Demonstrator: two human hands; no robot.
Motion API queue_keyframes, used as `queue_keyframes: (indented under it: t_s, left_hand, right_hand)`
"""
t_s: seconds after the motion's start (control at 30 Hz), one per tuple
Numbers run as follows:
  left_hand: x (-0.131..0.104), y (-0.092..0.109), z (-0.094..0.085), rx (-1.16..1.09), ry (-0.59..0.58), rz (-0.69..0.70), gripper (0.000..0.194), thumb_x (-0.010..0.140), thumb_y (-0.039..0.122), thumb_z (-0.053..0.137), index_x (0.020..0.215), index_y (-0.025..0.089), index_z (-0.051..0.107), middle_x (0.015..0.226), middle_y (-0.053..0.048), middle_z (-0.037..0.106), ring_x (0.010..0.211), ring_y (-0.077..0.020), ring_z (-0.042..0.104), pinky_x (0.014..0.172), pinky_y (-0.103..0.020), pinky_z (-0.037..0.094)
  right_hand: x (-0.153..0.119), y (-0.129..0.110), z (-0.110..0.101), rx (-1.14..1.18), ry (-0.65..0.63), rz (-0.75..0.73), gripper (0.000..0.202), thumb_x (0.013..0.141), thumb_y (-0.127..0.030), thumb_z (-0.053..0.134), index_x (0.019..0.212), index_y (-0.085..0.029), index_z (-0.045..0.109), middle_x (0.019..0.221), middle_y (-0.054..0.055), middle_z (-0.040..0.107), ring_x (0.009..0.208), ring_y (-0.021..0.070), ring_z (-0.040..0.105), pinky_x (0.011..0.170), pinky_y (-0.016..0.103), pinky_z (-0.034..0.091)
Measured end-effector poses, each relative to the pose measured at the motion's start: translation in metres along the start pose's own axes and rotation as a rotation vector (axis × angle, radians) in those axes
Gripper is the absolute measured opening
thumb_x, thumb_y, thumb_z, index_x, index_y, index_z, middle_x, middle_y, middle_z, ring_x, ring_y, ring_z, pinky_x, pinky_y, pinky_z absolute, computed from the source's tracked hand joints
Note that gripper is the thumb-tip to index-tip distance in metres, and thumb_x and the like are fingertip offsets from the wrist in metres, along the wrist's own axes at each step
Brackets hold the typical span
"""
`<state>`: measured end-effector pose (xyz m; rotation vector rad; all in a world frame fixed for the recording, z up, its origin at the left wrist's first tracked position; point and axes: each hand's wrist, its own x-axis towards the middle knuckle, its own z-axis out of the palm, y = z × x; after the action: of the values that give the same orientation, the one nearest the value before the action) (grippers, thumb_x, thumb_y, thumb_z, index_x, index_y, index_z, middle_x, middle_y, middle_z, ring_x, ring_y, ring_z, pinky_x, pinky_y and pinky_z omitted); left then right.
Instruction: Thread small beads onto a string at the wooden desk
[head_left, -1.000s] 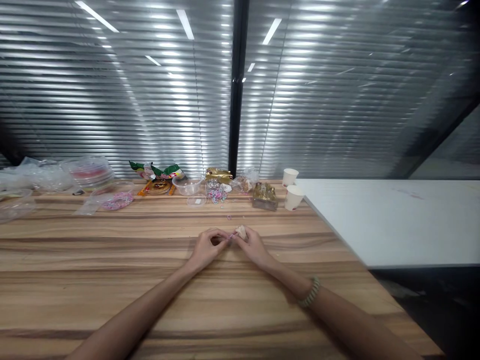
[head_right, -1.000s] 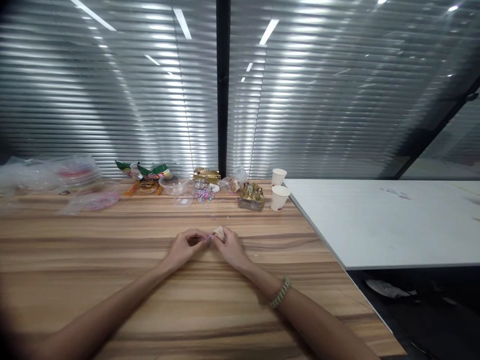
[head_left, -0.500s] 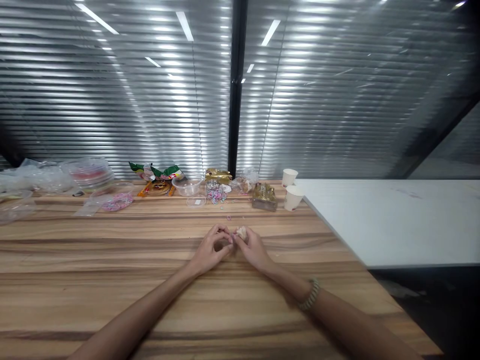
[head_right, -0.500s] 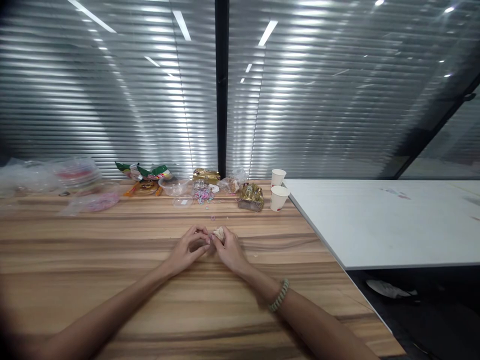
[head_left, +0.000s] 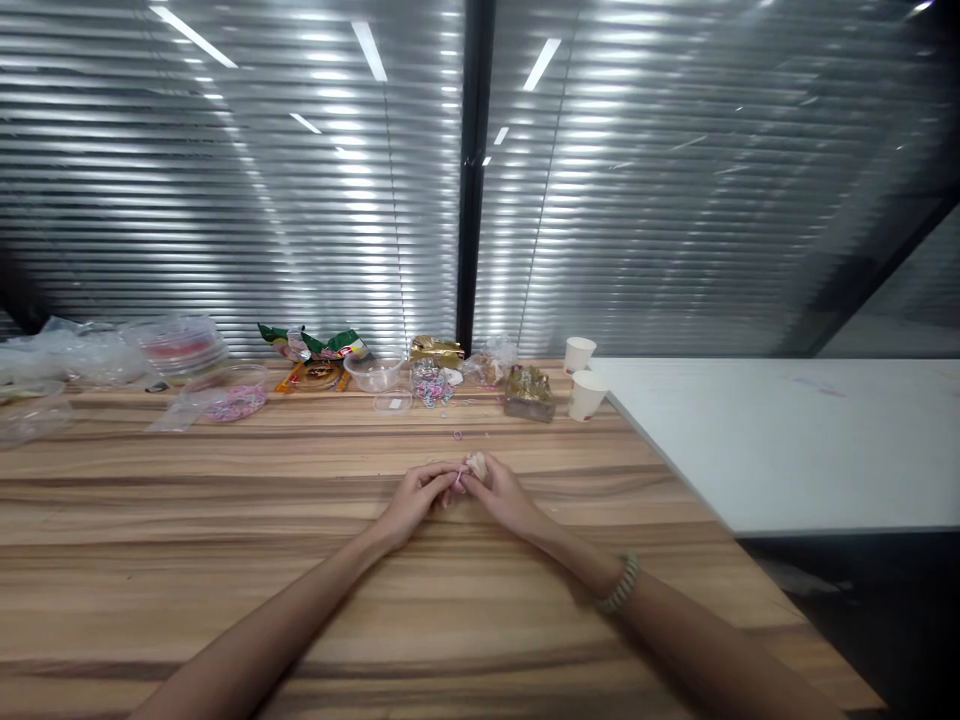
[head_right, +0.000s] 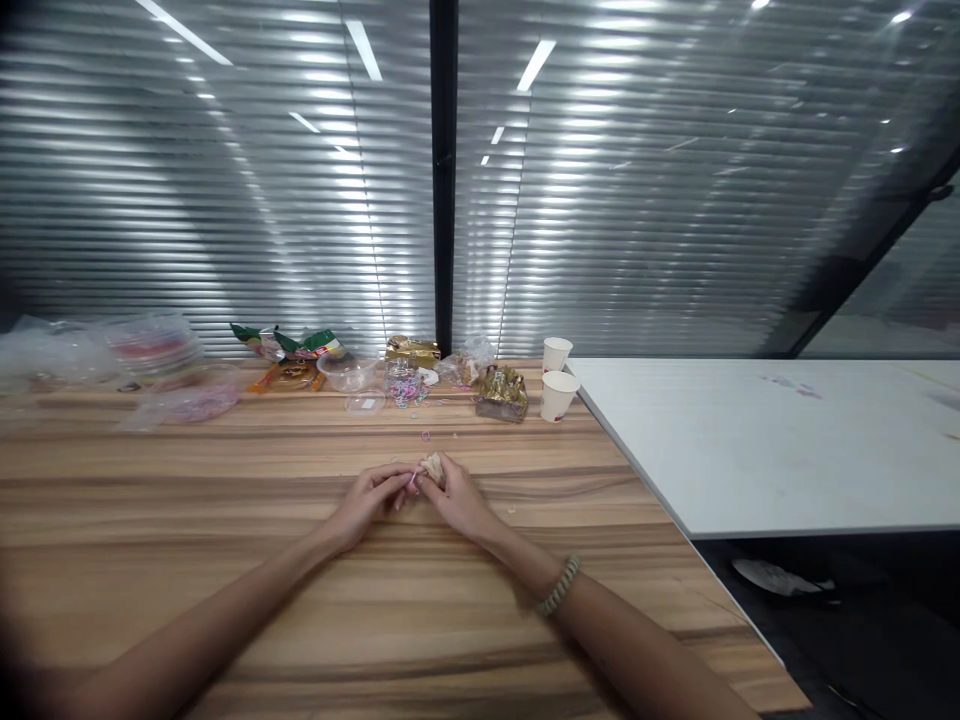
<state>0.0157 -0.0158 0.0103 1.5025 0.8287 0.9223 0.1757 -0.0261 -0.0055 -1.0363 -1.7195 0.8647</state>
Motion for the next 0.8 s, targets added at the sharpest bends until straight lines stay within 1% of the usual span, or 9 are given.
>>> queue_keyframes:
  t_s: [0.13,0.23,0.3,0.4,0.53,0.6,0.67,0.73,0.8]
  left_hand:
    - [0.004,-0.007,-0.006,0.028,0.164,-0.068,0.032,0.072,0.034,0.058,0.095,0.013,0.066,0.062,-0.002,0.062,0.048,-0.0085,0.044,0.046,-0.018,0.032]
    - [0.006,-0.01,-0.012,0.084,0.256,-0.085,0.036,0.067,0.038,0.063,0.092,0.012,0.068,0.059,-0.003,0.063,0.048,-0.0098,0.046,0.046,-0.019,0.032]
    - [0.008,-0.012,-0.014,0.122,0.271,-0.08,0.038,0.066,0.04,0.064,0.09,0.011,0.068,0.058,-0.003,0.063,0.047,-0.0104,0.047,0.045,-0.019,0.033]
    - [0.008,-0.012,-0.015,0.2,0.246,-0.039,0.037,0.067,0.039,0.062,0.091,0.012,0.068,0.064,-0.005,0.066,0.048,-0.0115,0.05,0.046,-0.02,0.037]
    - [0.006,-0.01,-0.014,0.245,0.15,0.1,0.032,0.067,0.032,0.064,0.093,0.014,0.068,0.085,-0.007,0.068,0.075,-0.0185,0.059,0.069,-0.025,0.045]
    - [0.005,-0.01,-0.014,0.216,0.1,0.093,0.035,0.068,0.032,0.064,0.098,0.014,0.065,0.092,-0.008,0.067,0.084,-0.0206,0.059,0.078,-0.027,0.044]
    - [0.003,-0.01,-0.013,0.157,0.068,0.051,0.04,0.068,0.033,0.064,0.102,0.014,0.063,0.097,-0.008,0.065,0.088,-0.022,0.059,0.081,-0.029,0.044]
    - [0.002,-0.011,-0.012,0.092,0.05,0.026,0.041,0.065,0.033,0.067,0.101,0.014,0.063,0.1,-0.009,0.064,0.092,-0.0231,0.058,0.082,-0.03,0.043]
    - [0.001,-0.011,-0.011,0.032,0.037,0.009,0.039,0.061,0.032,0.071,0.096,0.014,0.066,0.097,-0.009,0.065,0.088,-0.0231,0.059,0.079,-0.029,0.045]
  right_hand:
    - [-0.001,-0.002,-0.001,0.029,0.012,0.001,0.03,0.086,-0.045,0.042,0.094,-0.017,0.05,0.086,0.002,0.056,0.08,0.0163,0.052,0.072,0.025,0.039]
    - [-0.002,0.0,0.0,0.058,-0.002,0.043,0.038,0.086,-0.051,0.035,0.086,-0.017,0.051,0.069,0.0,0.051,0.063,0.014,0.048,0.06,0.023,0.039]
    - [-0.002,0.001,0.001,0.139,-0.036,0.069,0.042,0.087,-0.054,0.031,0.079,-0.017,0.049,0.061,-0.001,0.045,0.053,0.0121,0.043,0.051,0.022,0.036]
    - [-0.002,0.001,0.003,0.243,-0.101,0.078,0.044,0.085,-0.057,0.032,0.077,-0.017,0.048,0.058,-0.002,0.041,0.047,0.0105,0.038,0.046,0.021,0.033]
    - [-0.003,-0.005,0.002,0.393,-0.268,0.129,0.045,0.082,-0.059,0.039,0.078,-0.016,0.048,0.052,-0.005,0.032,0.044,0.0083,0.029,0.043,0.02,0.026]
    - [-0.003,-0.009,0.0,0.53,-0.382,0.187,0.042,0.082,-0.056,0.044,0.079,-0.014,0.048,0.053,-0.006,0.029,0.045,0.0069,0.026,0.042,0.019,0.023]
    - [-0.003,-0.013,-0.004,0.664,-0.503,0.252,0.038,0.082,-0.05,0.049,0.081,-0.012,0.049,0.056,-0.006,0.028,0.045,0.0056,0.023,0.042,0.018,0.02]
    - [-0.004,-0.016,-0.009,0.759,-0.627,0.335,0.033,0.084,-0.045,0.051,0.082,-0.012,0.05,0.056,-0.006,0.028,0.045,0.005,0.021,0.042,0.018,0.017]
    - [-0.004,-0.018,-0.013,0.798,-0.72,0.413,0.031,0.085,-0.042,0.051,0.081,-0.011,0.05,0.056,-0.006,0.027,0.045,0.0048,0.019,0.042,0.018,0.015]
